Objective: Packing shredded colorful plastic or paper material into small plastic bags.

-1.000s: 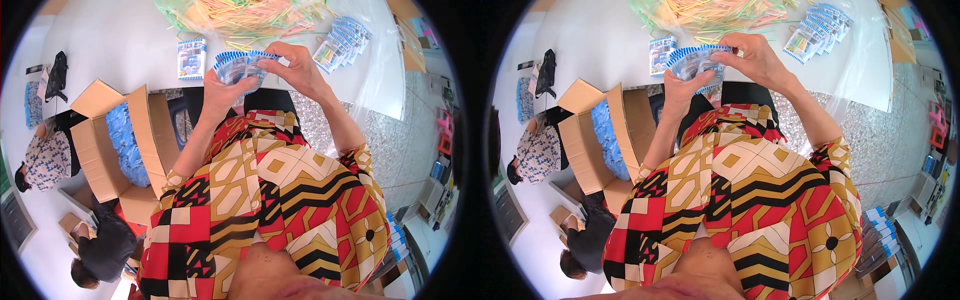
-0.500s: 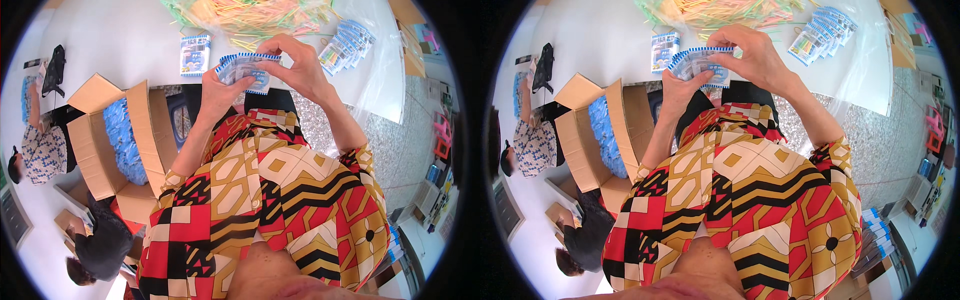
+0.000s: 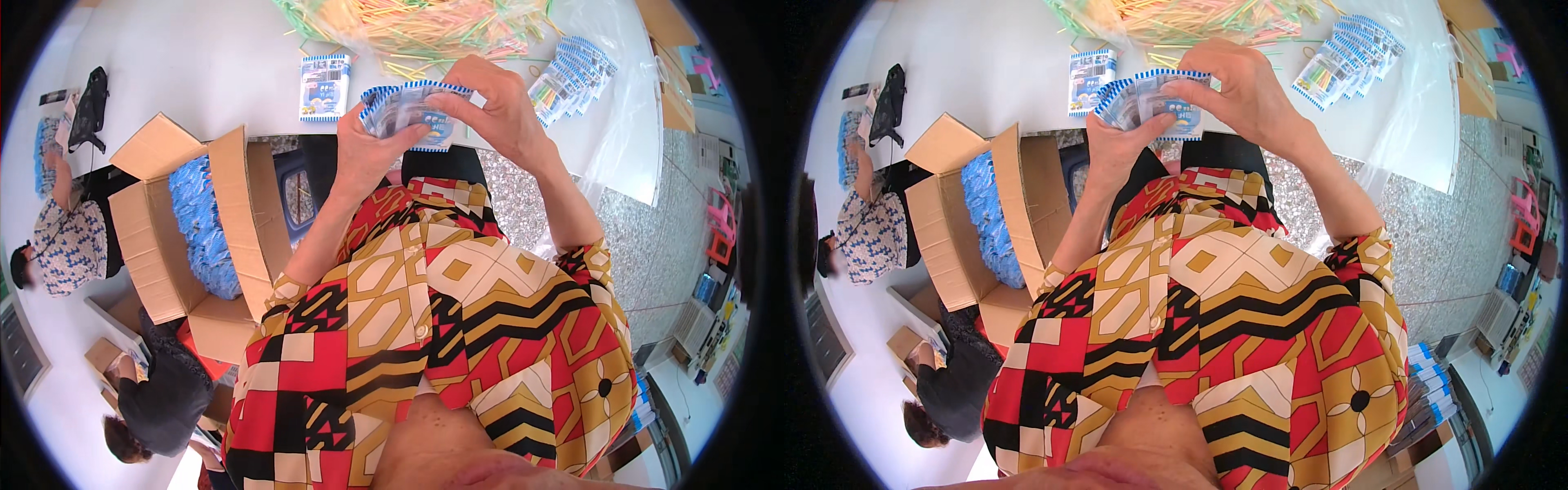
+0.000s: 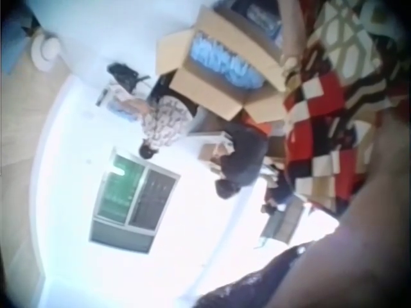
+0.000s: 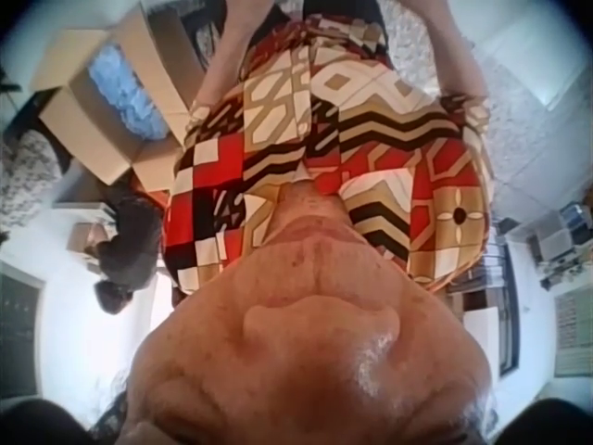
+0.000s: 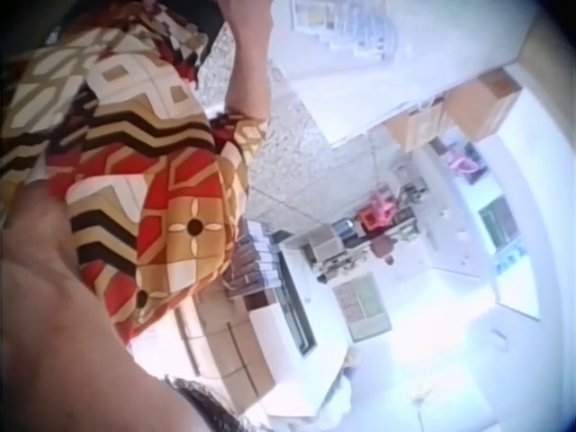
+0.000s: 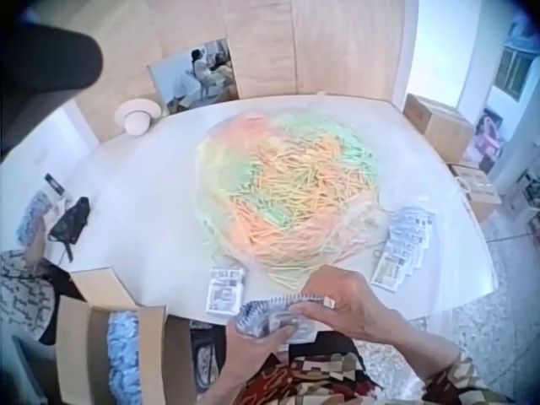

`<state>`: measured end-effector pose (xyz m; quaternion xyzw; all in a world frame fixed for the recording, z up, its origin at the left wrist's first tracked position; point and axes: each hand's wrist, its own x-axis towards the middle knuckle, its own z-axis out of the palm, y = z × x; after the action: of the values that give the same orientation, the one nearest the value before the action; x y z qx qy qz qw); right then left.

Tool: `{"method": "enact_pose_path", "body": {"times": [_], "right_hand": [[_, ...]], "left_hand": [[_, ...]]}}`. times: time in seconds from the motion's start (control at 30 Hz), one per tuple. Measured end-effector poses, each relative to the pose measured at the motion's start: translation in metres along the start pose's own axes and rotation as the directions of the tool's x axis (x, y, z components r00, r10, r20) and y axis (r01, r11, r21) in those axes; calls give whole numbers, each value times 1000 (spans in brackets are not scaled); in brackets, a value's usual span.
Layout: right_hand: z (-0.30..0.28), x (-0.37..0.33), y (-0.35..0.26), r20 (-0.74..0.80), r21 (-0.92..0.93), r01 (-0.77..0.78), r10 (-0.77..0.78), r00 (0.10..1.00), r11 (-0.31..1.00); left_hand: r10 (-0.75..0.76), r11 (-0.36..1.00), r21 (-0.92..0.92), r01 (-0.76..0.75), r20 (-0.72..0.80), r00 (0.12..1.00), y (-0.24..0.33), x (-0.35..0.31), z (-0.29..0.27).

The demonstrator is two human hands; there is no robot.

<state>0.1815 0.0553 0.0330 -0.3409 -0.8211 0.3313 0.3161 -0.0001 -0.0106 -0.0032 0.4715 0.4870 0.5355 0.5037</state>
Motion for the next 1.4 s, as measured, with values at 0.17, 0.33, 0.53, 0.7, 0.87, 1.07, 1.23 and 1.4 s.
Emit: {"method": "enact_pose_path", "body": {"times": [0.17, 0.33, 0.53, 0.7, 0.87, 1.07, 1.23, 1.4], "right_hand": [[-1, 4, -2, 22, 16, 68, -68, 997, 998], [2, 6, -2, -17, 4, 122, -122, 992, 992], [0, 9, -8, 17, -22, 187, -187, 982, 982], [-3, 11, -13, 35, -35, 160, -159, 987, 986], [-11, 12, -18, 61, 145, 39, -49, 997, 989], [-13, 10, -28, -103, 4, 162, -161, 982, 987], [-14, 11, -32, -110, -69, 258, -265, 958, 964], [-13, 8, -31, -120, -118, 271, -284, 951, 955]], "left_hand": [[-101, 978, -173, 117, 94, 990, 3, -5, -2], [-137, 963, -225, 149, 71, 988, 4, -4, 0], [-127, 988, -72, 136, 108, 986, 2, -3, -2], [-133, 988, -58, 141, 122, 984, 4, -5, -3], [-99, 978, -178, 107, 56, 994, 7, -11, -3], [-54, 969, -243, 37, -62, 997, 5, -9, 0], [-26, 989, -148, 20, -40, 999, 0, -7, -6], [-1, 995, -96, -4, -53, 999, 1, -4, -7]]}}
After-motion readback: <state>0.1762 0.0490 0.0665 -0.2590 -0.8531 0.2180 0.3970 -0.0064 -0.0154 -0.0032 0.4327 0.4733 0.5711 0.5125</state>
